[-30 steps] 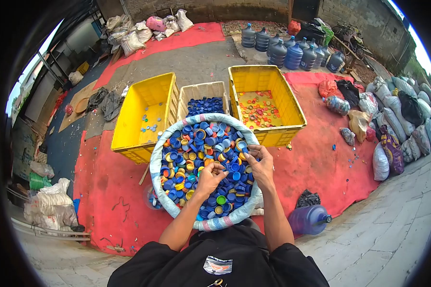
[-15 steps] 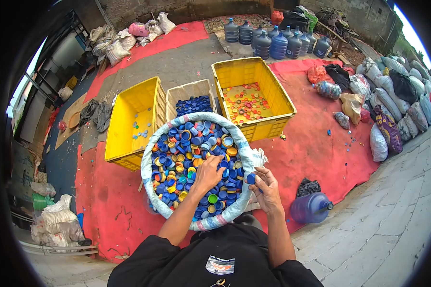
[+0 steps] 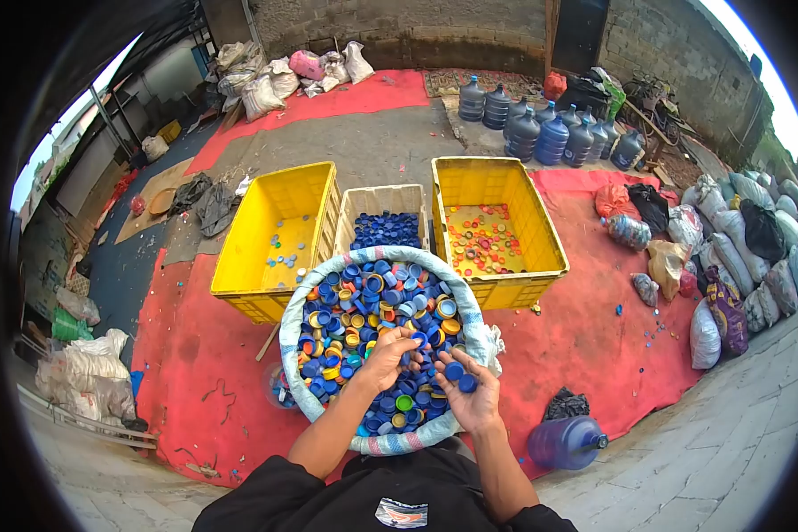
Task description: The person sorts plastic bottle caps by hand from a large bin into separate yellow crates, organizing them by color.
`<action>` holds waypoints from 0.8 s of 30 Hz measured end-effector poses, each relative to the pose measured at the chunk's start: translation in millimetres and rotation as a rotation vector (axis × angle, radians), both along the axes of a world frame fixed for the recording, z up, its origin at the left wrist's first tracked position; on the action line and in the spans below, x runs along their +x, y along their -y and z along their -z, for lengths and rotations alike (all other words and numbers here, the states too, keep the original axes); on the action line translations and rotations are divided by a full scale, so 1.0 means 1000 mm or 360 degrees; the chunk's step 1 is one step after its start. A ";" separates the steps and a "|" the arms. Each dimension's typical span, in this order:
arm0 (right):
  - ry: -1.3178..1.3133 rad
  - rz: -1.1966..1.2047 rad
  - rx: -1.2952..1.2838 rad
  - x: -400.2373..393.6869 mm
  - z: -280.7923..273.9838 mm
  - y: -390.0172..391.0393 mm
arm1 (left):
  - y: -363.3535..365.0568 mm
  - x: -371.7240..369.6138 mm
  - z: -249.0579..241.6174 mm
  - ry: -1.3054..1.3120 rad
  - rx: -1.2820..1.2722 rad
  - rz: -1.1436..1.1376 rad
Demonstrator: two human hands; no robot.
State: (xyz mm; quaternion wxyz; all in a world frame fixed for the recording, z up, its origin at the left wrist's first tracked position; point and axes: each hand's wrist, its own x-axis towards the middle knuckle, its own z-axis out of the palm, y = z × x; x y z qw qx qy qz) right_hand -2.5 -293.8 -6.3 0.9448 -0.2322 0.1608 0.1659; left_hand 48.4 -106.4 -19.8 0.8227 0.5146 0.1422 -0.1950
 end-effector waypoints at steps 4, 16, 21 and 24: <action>-0.0206 0.0095 0.0074 0.022 -0.015 -0.034 | -0.029 0.015 0.010 -0.0294 -0.0702 -0.0220; 0.0259 -0.0118 0.0101 0.275 -0.051 -0.134 | -0.105 0.215 -0.068 -0.0040 -0.0854 -0.0970; 0.0223 0.0184 -0.0222 0.254 -0.032 -0.094 | -0.117 0.171 -0.038 0.0219 -0.0331 -0.0955; 0.0376 0.0341 -0.0700 0.198 -0.021 -0.070 | -0.118 0.124 -0.010 0.0332 0.0033 -0.0922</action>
